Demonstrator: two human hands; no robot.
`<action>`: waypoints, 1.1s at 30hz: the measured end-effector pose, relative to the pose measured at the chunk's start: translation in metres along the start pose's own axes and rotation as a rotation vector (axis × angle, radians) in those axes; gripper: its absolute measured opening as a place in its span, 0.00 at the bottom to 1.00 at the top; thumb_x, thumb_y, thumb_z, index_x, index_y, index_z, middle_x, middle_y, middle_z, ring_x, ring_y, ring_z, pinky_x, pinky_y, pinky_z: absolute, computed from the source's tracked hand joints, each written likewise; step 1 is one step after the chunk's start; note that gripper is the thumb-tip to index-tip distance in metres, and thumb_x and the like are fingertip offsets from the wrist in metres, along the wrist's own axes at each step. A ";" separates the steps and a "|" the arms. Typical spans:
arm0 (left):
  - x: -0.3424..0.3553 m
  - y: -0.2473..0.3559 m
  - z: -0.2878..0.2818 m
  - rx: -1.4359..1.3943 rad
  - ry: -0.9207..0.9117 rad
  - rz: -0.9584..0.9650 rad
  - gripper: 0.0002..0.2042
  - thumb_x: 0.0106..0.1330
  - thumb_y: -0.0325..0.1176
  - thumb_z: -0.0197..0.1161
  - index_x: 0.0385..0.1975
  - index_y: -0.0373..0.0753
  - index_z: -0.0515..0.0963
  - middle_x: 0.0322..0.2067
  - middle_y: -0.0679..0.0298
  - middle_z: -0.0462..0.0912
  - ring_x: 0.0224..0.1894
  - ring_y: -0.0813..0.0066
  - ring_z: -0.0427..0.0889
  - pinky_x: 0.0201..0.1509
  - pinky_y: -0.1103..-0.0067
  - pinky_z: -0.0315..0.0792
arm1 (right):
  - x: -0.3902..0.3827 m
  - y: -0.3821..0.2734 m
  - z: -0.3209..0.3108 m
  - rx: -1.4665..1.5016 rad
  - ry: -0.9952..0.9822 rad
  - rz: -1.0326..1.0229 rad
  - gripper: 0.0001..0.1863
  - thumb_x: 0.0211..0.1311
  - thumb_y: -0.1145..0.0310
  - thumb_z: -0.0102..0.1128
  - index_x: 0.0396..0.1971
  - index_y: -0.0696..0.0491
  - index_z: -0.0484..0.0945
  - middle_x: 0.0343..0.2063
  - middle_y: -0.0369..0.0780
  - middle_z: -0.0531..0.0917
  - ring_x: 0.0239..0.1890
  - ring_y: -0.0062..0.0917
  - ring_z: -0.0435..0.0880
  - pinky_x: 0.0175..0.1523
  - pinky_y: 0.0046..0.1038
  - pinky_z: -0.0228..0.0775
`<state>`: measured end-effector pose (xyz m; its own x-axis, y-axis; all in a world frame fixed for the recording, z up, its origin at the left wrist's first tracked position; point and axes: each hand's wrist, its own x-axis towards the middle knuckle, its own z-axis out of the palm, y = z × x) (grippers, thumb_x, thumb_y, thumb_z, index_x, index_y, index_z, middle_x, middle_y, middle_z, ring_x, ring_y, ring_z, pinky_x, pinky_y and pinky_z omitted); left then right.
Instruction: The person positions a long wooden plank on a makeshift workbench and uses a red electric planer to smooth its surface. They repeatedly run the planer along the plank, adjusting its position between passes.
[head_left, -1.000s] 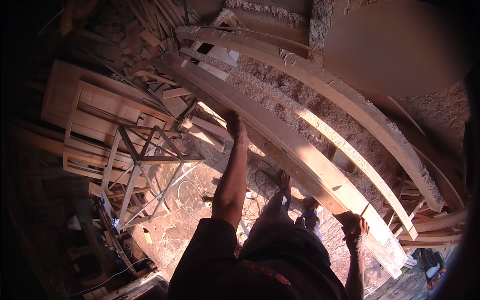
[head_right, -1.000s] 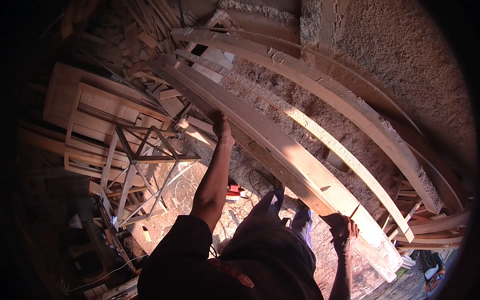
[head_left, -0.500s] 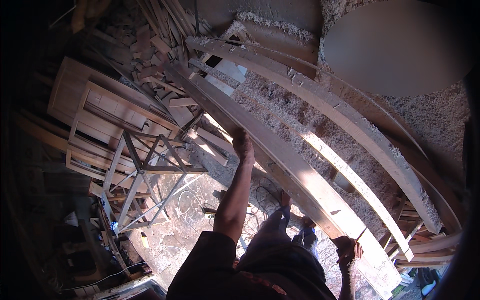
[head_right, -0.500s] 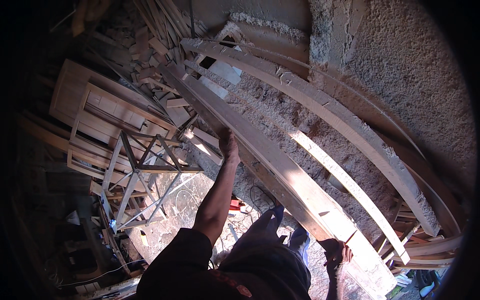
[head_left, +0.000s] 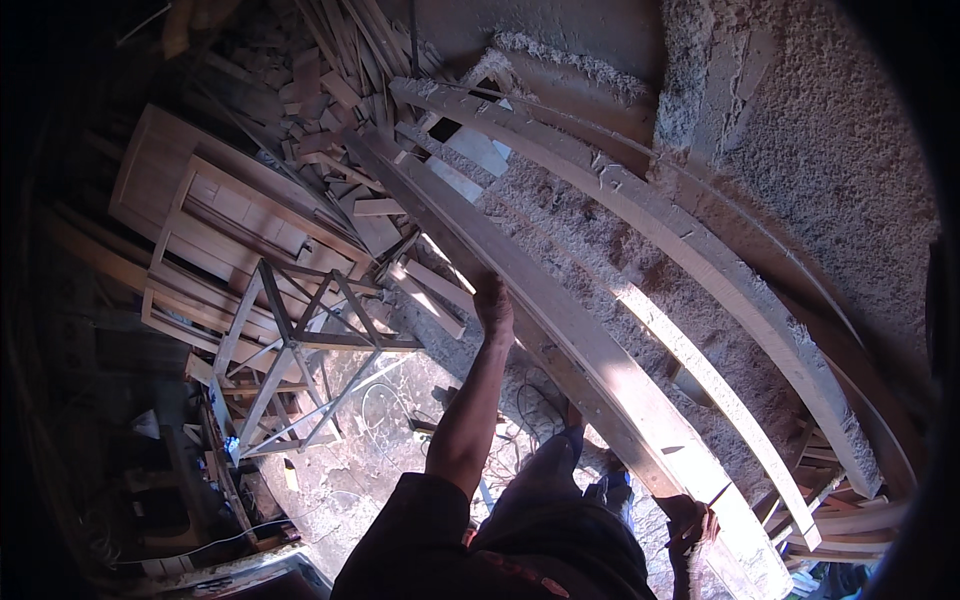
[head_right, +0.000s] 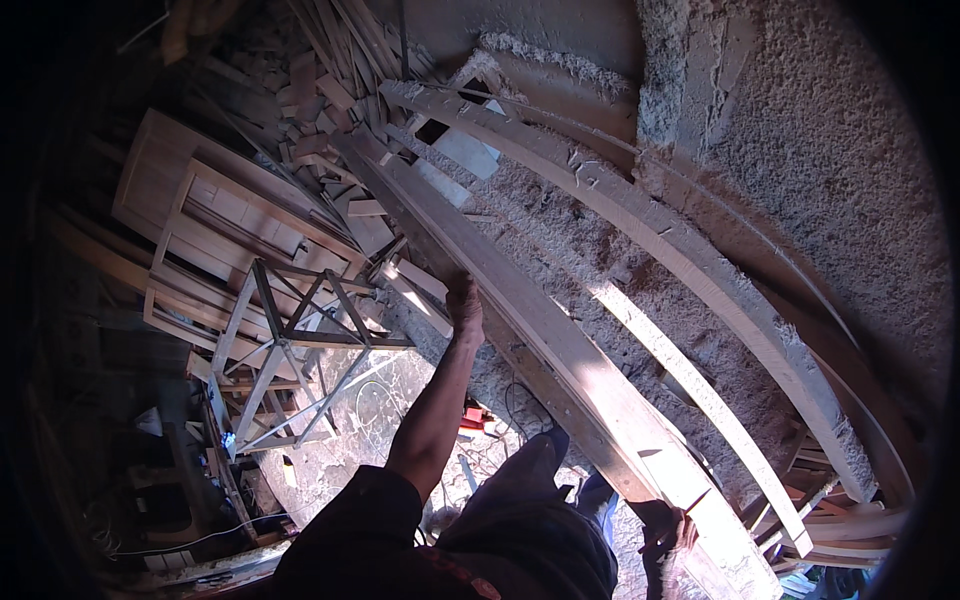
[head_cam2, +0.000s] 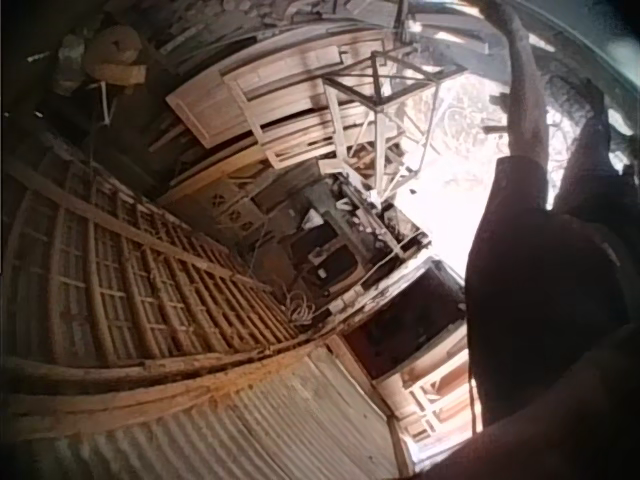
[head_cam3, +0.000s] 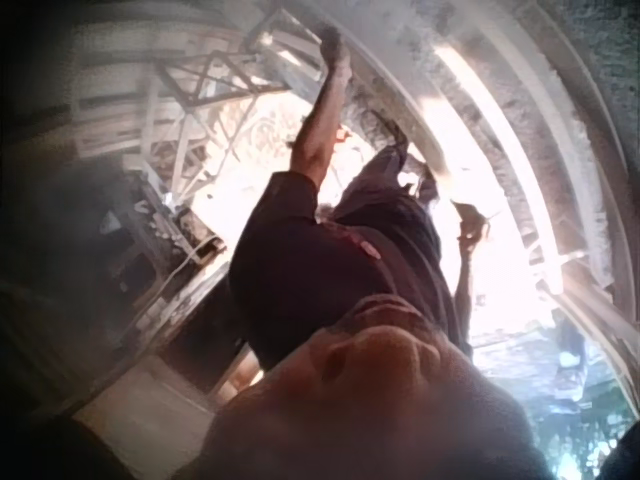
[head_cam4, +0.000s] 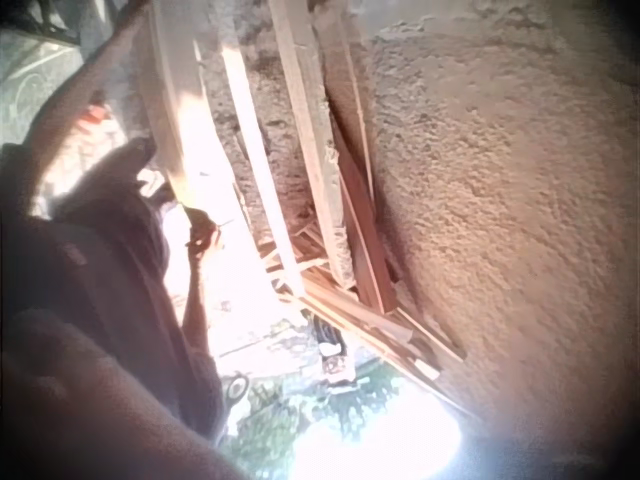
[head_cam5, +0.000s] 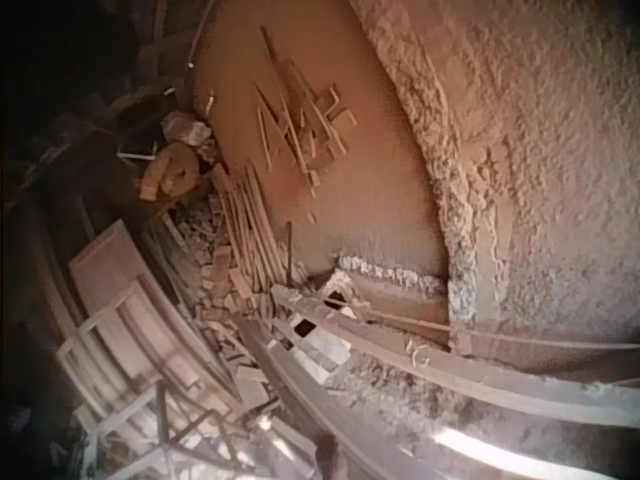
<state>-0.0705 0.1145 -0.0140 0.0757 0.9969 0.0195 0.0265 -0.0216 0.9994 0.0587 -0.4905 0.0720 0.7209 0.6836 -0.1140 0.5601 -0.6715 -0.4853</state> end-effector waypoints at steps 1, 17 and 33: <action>-0.001 0.000 -0.004 0.008 0.004 -0.003 0.30 0.70 0.50 0.68 0.62 0.32 0.74 0.60 0.59 0.79 0.62 0.69 0.75 0.66 0.72 0.68 | 0.003 -0.006 -0.004 0.008 -0.028 0.020 0.31 0.50 0.66 0.66 0.56 0.56 0.72 0.44 0.49 0.79 0.49 0.50 0.78 0.56 0.51 0.67; 0.008 -0.002 0.003 0.092 0.014 -0.067 0.27 0.73 0.48 0.62 0.62 0.31 0.75 0.62 0.56 0.78 0.62 0.67 0.76 0.65 0.71 0.69 | 0.026 -0.043 -0.018 -0.030 -0.086 0.010 0.38 0.42 0.65 0.80 0.56 0.53 0.72 0.52 0.47 0.79 0.55 0.47 0.77 0.60 0.49 0.66; 0.008 0.017 0.008 0.026 0.041 -0.328 0.37 0.64 0.57 0.68 0.67 0.38 0.70 0.63 0.59 0.74 0.59 0.61 0.76 0.60 0.61 0.74 | 0.036 -0.052 -0.002 -0.095 -0.126 0.035 0.34 0.49 0.60 0.79 0.56 0.53 0.74 0.49 0.45 0.80 0.56 0.43 0.77 0.61 0.45 0.65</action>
<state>-0.0617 0.1213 0.0033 0.0192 0.9532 -0.3016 0.0681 0.2997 0.9516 0.0561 -0.4318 0.0946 0.6870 0.6859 -0.2398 0.5761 -0.7153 -0.3955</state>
